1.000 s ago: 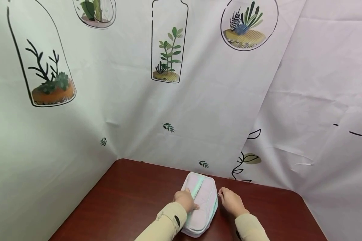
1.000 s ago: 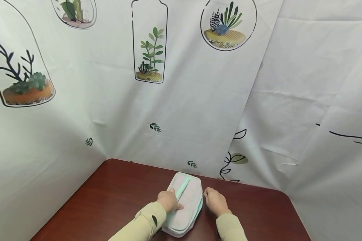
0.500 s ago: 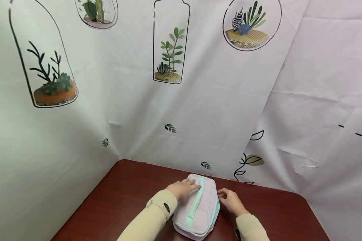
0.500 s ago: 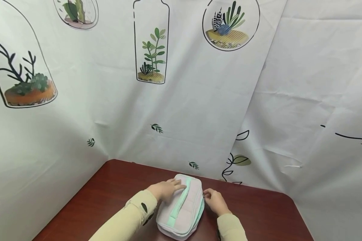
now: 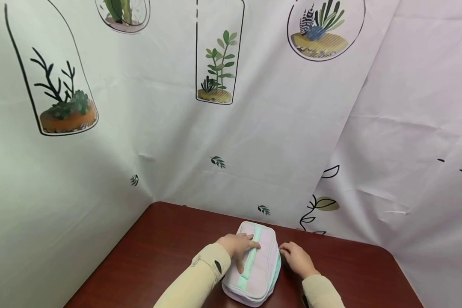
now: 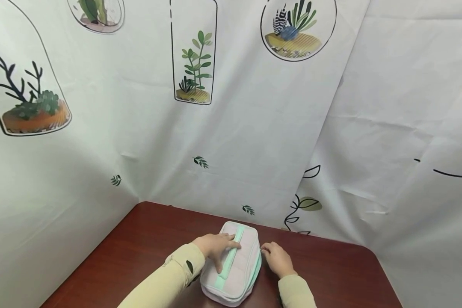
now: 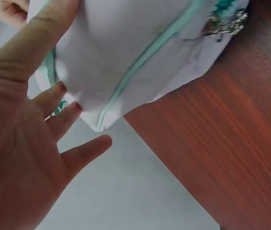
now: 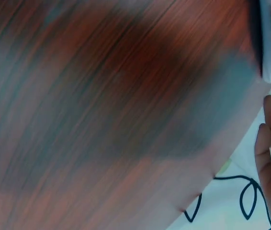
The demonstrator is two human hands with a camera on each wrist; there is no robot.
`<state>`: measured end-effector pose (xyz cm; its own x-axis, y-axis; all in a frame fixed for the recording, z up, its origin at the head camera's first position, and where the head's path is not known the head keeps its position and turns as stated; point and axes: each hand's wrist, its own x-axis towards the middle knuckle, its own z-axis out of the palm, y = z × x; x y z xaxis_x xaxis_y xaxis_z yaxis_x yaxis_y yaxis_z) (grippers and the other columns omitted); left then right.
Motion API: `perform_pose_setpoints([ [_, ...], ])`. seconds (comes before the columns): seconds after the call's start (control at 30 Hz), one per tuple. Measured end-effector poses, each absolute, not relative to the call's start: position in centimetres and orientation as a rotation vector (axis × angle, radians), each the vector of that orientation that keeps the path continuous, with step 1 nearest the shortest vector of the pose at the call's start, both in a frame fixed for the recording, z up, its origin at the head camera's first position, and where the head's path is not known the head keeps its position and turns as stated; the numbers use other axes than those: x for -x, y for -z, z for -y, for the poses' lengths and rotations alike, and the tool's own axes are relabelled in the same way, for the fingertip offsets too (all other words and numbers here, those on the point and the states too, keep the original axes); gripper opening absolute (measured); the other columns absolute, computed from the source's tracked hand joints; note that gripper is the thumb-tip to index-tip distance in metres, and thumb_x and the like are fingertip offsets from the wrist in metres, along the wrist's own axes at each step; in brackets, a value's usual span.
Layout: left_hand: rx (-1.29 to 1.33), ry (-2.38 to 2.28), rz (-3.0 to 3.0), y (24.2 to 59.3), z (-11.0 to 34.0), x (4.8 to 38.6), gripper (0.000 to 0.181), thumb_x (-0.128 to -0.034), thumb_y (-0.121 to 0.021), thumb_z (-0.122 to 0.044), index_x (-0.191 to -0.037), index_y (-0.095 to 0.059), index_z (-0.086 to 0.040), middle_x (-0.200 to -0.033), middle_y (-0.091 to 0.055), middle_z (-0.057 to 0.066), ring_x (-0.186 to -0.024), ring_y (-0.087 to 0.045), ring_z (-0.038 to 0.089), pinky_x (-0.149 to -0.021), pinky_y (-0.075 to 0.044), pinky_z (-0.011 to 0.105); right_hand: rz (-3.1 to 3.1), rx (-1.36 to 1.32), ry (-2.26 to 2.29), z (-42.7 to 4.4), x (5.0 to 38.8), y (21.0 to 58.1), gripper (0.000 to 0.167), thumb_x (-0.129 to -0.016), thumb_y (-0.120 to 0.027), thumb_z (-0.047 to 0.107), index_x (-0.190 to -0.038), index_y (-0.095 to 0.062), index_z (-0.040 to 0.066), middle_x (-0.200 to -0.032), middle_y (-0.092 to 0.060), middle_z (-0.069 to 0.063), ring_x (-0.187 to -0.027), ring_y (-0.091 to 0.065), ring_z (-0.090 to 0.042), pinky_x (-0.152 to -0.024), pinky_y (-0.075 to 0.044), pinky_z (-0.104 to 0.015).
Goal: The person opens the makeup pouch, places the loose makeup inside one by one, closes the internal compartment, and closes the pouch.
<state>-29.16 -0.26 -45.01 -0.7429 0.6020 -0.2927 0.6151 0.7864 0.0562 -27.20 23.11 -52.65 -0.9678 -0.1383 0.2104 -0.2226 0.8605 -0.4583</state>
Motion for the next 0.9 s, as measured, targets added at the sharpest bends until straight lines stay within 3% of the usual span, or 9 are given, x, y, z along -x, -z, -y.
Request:
perform_pose_setpoints([
  [0.2,-0.874,0.013,-2.814,45.4,0.4,28.6,0.081,-0.0498,-0.088,-0.04,-0.123,-0.054,-0.037,-0.133,-0.049,-0.012,-0.109,-0.055,0.015,-0.087,-0.041,0.036,2.854,-0.312,-0.599,-23.5,26.8,52.4,0.007,-0.087,-0.062,0.017,-0.082,-0.064,0.02,-0.081,-0.05,0.012,-0.071,-0.049,-0.008,-0.065,-0.044,-0.034],
  [0.43,-0.985,0.423,-2.902,45.7,-0.1,28.5,0.077,-0.052,-0.081,-0.058,-0.119,-0.056,-0.028,-0.116,-0.06,-0.009,-0.114,-0.049,0.014,-0.104,-0.028,0.035,2.888,-0.349,-0.602,-23.5,26.7,52.4,0.01,-0.088,-0.061,0.014,-0.082,-0.062,0.023,-0.087,-0.055,0.009,-0.084,-0.056,-0.015,-0.073,-0.045,-0.04],
  [0.53,-1.006,0.536,-2.893,45.7,-0.4,28.5,0.081,-0.0545,-0.079,-0.06,-0.123,-0.055,-0.024,-0.116,-0.06,-0.006,-0.113,-0.049,0.012,-0.104,-0.028,0.031,2.887,-0.359,-0.608,-23.4,26.6,52.2,0.01,-0.088,-0.061,0.015,-0.082,-0.062,0.023,-0.09,-0.056,0.009,-0.09,-0.057,-0.017,-0.076,-0.045,-0.042],
  [0.67,-0.95,0.52,-2.88,45.7,-0.5,28.4,0.082,-0.0554,-0.079,-0.059,-0.123,-0.055,-0.021,-0.117,-0.06,-0.004,-0.113,-0.051,0.013,-0.102,-0.03,0.029,2.905,-0.378,-0.63,-23.3,26.4,52.1,0.01,-0.088,-0.061,0.016,-0.082,-0.062,0.025,-0.088,-0.054,0.011,-0.082,-0.054,-0.012,-0.073,-0.044,-0.039],
  [0.9,-0.846,0.536,-2.926,45.8,-1.0,27.8,0.081,-0.0542,-0.073,-0.067,-0.114,-0.057,-0.015,-0.098,-0.065,0.001,-0.103,-0.056,0.015,-0.095,-0.037,0.027,2.894,-0.461,-0.607,-23.1,26.0,51.9,0.013,-0.088,-0.061,0.014,-0.083,-0.063,0.026,-0.084,-0.051,0.015,-0.075,-0.049,-0.004,-0.068,-0.043,-0.033],
])
